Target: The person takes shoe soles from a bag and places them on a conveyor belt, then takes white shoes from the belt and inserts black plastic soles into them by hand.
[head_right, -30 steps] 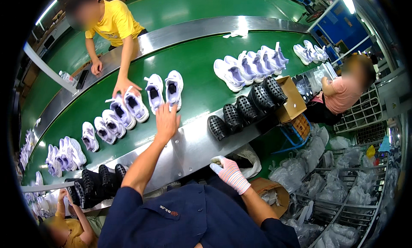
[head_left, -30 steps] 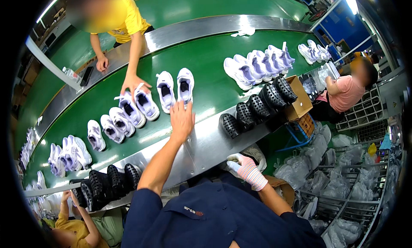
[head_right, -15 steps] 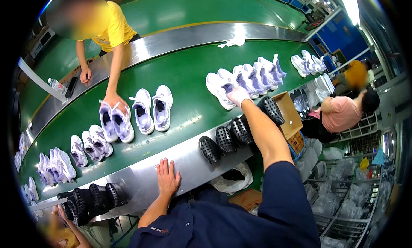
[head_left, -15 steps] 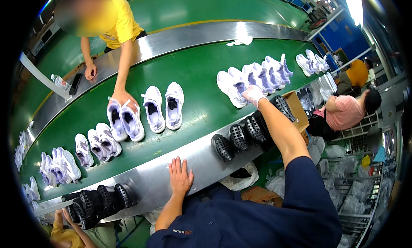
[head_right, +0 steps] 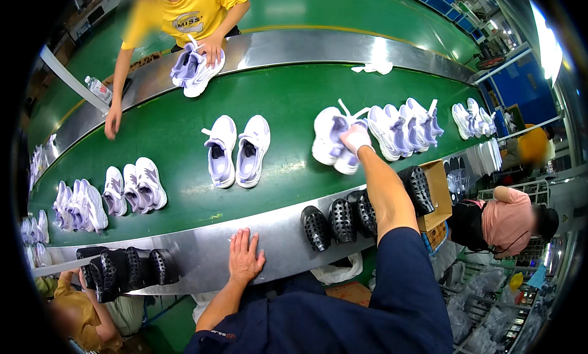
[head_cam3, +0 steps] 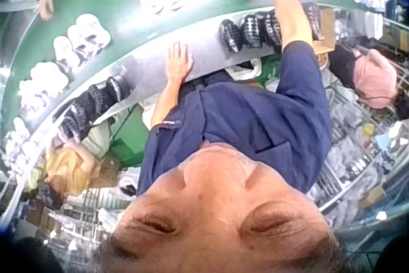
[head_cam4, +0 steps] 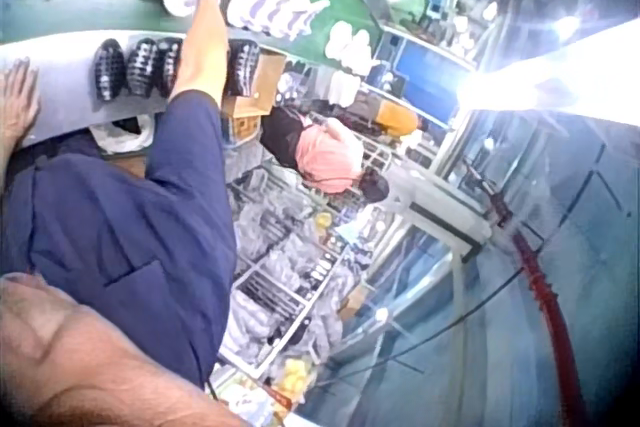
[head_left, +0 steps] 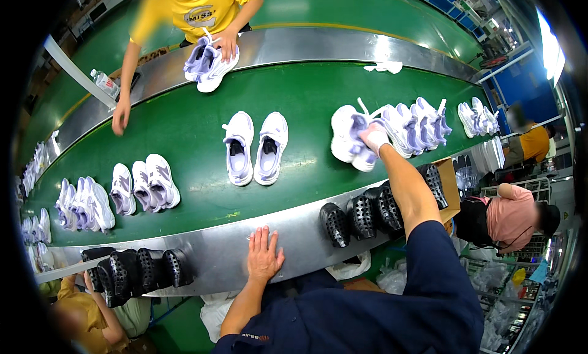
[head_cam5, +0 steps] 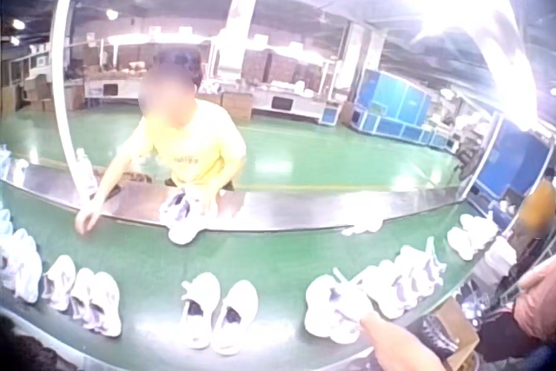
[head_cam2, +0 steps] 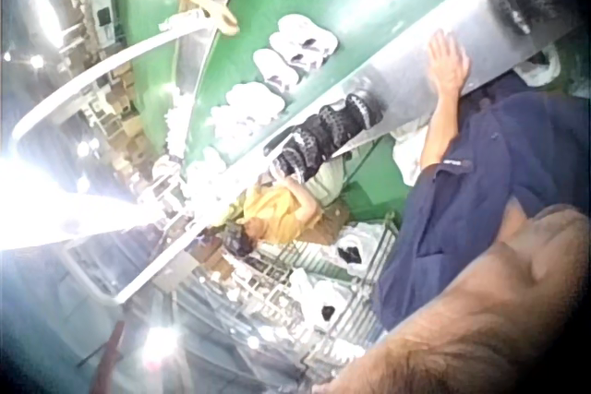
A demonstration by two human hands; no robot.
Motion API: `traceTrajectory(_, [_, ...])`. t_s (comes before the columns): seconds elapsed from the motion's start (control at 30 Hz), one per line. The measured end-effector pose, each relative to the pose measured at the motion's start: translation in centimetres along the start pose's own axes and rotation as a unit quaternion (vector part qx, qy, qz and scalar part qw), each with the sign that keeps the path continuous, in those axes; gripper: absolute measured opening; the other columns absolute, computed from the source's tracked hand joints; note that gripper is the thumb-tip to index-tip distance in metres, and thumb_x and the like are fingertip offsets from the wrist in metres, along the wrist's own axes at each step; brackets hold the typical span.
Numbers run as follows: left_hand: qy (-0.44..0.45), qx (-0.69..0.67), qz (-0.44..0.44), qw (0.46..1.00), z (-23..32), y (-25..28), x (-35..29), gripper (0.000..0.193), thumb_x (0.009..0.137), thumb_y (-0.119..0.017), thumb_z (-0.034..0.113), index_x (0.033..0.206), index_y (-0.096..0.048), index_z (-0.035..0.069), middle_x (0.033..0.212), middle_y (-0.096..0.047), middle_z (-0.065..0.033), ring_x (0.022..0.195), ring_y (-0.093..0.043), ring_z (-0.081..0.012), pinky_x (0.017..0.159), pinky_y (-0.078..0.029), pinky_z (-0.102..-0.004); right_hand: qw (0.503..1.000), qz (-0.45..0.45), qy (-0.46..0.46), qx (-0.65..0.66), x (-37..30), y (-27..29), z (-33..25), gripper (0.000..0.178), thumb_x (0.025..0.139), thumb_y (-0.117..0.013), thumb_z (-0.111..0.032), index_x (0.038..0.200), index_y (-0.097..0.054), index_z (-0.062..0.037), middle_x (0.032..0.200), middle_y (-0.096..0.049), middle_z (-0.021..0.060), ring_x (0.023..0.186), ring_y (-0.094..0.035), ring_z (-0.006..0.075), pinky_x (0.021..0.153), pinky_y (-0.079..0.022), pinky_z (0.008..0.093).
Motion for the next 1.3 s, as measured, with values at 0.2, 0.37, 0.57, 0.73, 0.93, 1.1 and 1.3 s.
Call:
traceTrajectory(0.2, [0.009,-0.034,0.025,0.999,-0.5,0.2,-0.3,0.063,0.082,-0.071,0.03,0.139,-0.057,0.007,0.154,-0.042,-0.022,0.145,-0.037,-0.0412,0.121,-0.026,-0.0551,0.978,-0.075,0.106,0.161,-8.4,9.6,-13.3,0.032,0.077,-0.068,-0.026,0.084,-0.073,0.0052,0.079,-0.071,0.0205,0.072,-0.071,0.0283,0.07,-0.055,0.0389])
traceTrajectory(0.37, [0.027,-0.198,0.027,0.98,-2.2,2.1,-0.1,0.064,0.082,-0.074,0.027,0.139,-0.056,0.004,0.152,-0.043,-0.0236,0.141,-0.04,-0.0427,0.118,-0.032,-0.054,0.971,-0.122,0.152,0.141,-18.3,15.0,-18.6,0.033,0.078,-0.068,-0.026,0.082,-0.072,0.0069,0.079,-0.071,0.0217,0.073,-0.071,0.0301,0.073,-0.056,0.0408])
traceTrajectory(0.57, [0.1,-0.41,0.117,0.899,-0.7,16.1,2.3,0.063,0.092,-0.071,0.034,0.14,-0.052,-0.002,0.147,-0.046,-0.0251,0.135,-0.044,-0.0422,0.115,-0.036,-0.0469,0.966,-0.116,0.196,0.12,-29.0,13.0,-19.8,0.031,0.076,-0.067,-0.028,0.084,-0.075,0.0012,0.083,-0.071,0.0261,0.081,-0.072,0.0368,0.078,-0.058,0.0414])
traceTrajectory(0.73, [0.072,-0.329,0.118,0.934,0.3,17.9,0.8,0.065,0.093,-0.07,0.033,0.142,-0.049,-0.003,0.145,-0.048,-0.0251,0.135,-0.044,-0.042,0.115,-0.034,-0.0487,0.963,-0.153,0.218,0.044,-37.8,6.5,-22.6,0.026,0.08,-0.065,-0.025,0.086,-0.076,-0.0023,0.087,-0.072,0.0245,0.09,-0.072,0.0402,0.081,-0.059,0.0464])
traceTrajectory(0.93, [0.183,-0.287,0.1,0.935,-7.0,8.0,-3.5,0.052,0.091,-0.069,0.024,0.133,-0.055,-0.003,0.136,-0.054,-0.0263,0.128,-0.049,-0.0437,0.111,-0.037,-0.0488,0.943,-0.128,0.262,0.161,-41.9,-3.4,-25.8,0.021,0.081,-0.064,-0.016,0.089,-0.067,0.0025,0.094,-0.069,0.0278,0.096,-0.068,0.0431,0.082,-0.055,0.0511])
traceTrajectory(1.1, [0.275,-0.384,0.033,0.881,-7.2,13.2,-5.5,0.048,0.086,-0.071,0.012,0.13,-0.058,-0.002,0.127,-0.061,-0.0207,0.117,-0.06,-0.0356,0.096,-0.051,-0.0439,0.916,0.236,0.116,0.302,-41.7,7.5,-12.6,0.022,0.082,-0.068,-0.018,0.096,-0.067,-0.0005,0.087,-0.066,0.0207,0.084,-0.064,0.0409,0.075,-0.052,0.0492])
traceTrajectory(1.3, [0.173,-0.207,0.145,0.952,-5.3,18.8,-3.6,0.043,0.086,-0.07,0.006,0.127,-0.06,-0.002,0.122,-0.062,-0.0204,0.112,-0.059,-0.0377,0.094,-0.049,-0.043,0.92,0.363,-0.143,-0.01,-36.2,9.1,9.9,0.06,0.085,-0.077,-0.035,0.13,-0.058,-0.0001,0.125,-0.062,0.0232,0.118,-0.057,0.042,0.104,-0.046,0.0494])
Point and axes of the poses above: each hand's wrist, its own x-axis towards the middle knuckle, its own y-axis out of the back of the hand, z = x × y, the point moved 3 cm from there along x, towards the middle knuckle
